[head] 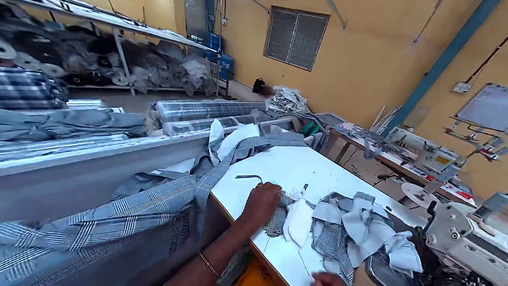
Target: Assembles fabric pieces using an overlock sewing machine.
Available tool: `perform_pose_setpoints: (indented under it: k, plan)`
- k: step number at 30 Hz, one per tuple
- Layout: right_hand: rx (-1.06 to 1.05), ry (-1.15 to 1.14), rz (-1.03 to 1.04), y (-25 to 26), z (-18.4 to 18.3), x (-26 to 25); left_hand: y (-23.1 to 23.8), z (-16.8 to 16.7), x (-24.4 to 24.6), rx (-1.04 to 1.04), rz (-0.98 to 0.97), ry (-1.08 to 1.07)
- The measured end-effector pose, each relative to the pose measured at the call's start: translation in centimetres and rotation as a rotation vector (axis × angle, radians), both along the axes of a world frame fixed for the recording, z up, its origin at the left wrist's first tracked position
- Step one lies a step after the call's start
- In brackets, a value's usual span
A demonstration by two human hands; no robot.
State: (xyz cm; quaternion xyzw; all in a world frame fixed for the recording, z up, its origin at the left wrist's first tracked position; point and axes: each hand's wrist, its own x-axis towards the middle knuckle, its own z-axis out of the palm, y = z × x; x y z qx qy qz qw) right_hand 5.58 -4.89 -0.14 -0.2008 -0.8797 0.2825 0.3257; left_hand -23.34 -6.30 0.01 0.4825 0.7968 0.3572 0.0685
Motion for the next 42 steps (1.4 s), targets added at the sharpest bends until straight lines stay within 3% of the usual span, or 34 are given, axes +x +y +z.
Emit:
perform_pose_setpoints:
  k: [3, 6, 8, 12, 16, 22, 29, 32, 35, 37, 42]
  plan:
    - [0.027, -0.037, 0.021, 3.3, 0.6, -6.9, 1.7, -1.4, -2.2, -0.034, -0.054, -0.046]
    - [0.015, -0.145, -0.132, 7.5, -0.2, -12.2, 2.0, -2.1, -2.9, -0.084, -0.04, -0.097]
    - [-0.014, -0.337, -0.242, 9.9, -0.3, -13.7, 2.0, -1.6, -3.1, -0.13, -0.031, -0.112]
    - [-0.037, -0.478, -0.3, 11.2, -0.4, -12.9, 2.0, -1.6, -5.1, -0.145, -0.085, -0.133]
    - [-0.094, -0.351, -0.296, 11.3, -1.2, -11.6, 1.1, -2.0, -6.1, -0.073, -0.093, -0.154]
    - [-0.445, -0.153, -0.302, 13.7, -1.1, -10.3, 0.7, -3.9, -6.4, 0.178, -0.036, -0.157]
    - [-0.209, -0.302, -0.401, 12.7, -0.5, -10.5, 0.2, -4.7, -6.0, 0.572, -0.068, -0.105]
    - [-0.26, -0.345, -0.394, 12.1, -0.4, -10.8, -0.9, -4.0, -5.1, 0.748, -0.156, -0.434]
    - [-0.342, -0.216, -0.41, 12.0, -1.0, -11.0, -1.8, -3.5, -4.8, 0.851, -0.229, -0.857]
    - [-0.36, -0.17, -0.421, 12.1, -1.2, -11.0, -2.0, -3.3, -4.7, 0.788, -0.297, -0.965]
    - [-0.261, -0.175, -0.415, 12.2, -1.5, -11.1, -0.4, -3.5, -4.4, 0.201, -0.313, -0.399]
